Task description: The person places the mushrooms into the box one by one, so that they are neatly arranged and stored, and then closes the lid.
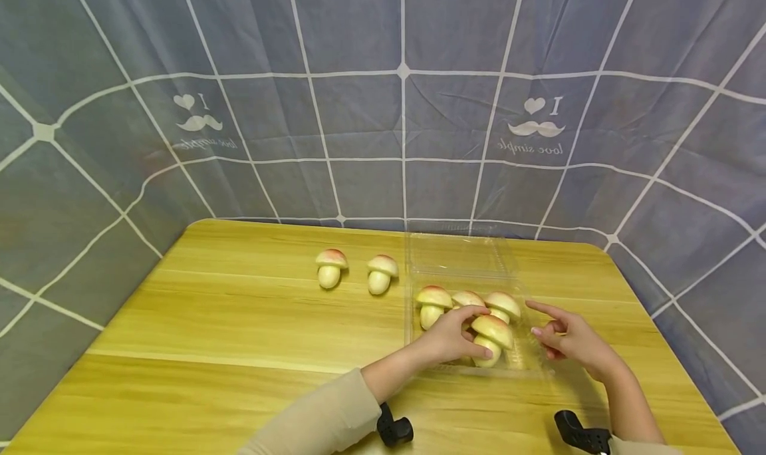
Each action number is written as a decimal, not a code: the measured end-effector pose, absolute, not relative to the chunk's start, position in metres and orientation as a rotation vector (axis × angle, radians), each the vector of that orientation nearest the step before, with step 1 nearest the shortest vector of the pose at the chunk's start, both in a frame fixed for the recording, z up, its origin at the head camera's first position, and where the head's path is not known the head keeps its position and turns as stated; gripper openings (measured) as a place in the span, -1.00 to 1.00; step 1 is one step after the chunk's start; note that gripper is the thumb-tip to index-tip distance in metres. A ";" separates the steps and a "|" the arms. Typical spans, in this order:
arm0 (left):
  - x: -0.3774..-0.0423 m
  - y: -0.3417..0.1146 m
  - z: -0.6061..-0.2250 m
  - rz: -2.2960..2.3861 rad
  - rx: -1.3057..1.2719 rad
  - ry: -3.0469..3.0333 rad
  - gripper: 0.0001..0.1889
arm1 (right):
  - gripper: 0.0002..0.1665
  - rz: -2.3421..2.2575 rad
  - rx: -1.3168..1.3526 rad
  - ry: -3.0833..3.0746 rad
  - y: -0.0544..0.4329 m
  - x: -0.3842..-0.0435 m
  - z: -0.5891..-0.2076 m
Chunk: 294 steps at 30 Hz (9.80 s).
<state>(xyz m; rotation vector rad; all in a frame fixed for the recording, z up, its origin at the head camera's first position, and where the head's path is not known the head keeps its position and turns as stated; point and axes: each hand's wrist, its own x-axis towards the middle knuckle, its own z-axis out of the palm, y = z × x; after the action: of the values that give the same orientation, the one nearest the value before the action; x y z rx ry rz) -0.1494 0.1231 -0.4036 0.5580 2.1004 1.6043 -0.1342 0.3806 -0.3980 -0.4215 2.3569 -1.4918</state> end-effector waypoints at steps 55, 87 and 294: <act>-0.144 0.159 -0.409 1.403 0.705 2.375 -0.35 | -0.42 -1.504 -0.401 2.349 0.384 -0.133 -0.403; -0.147 0.158 -0.410 1.275 0.699 2.418 -0.34 | -0.43 -1.505 -0.390 2.369 0.382 -0.135 -0.400; -0.242 -0.098 -0.424 1.932 -0.201 2.257 -0.25 | -0.44 -1.555 -0.331 2.269 0.386 -0.135 -0.403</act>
<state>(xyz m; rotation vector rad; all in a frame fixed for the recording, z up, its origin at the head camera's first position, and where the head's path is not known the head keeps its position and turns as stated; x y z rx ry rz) -0.2421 -0.0978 -0.4244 -0.2013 2.2575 1.9317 -0.1355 0.3858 -0.4025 -0.3311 2.2687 -1.5553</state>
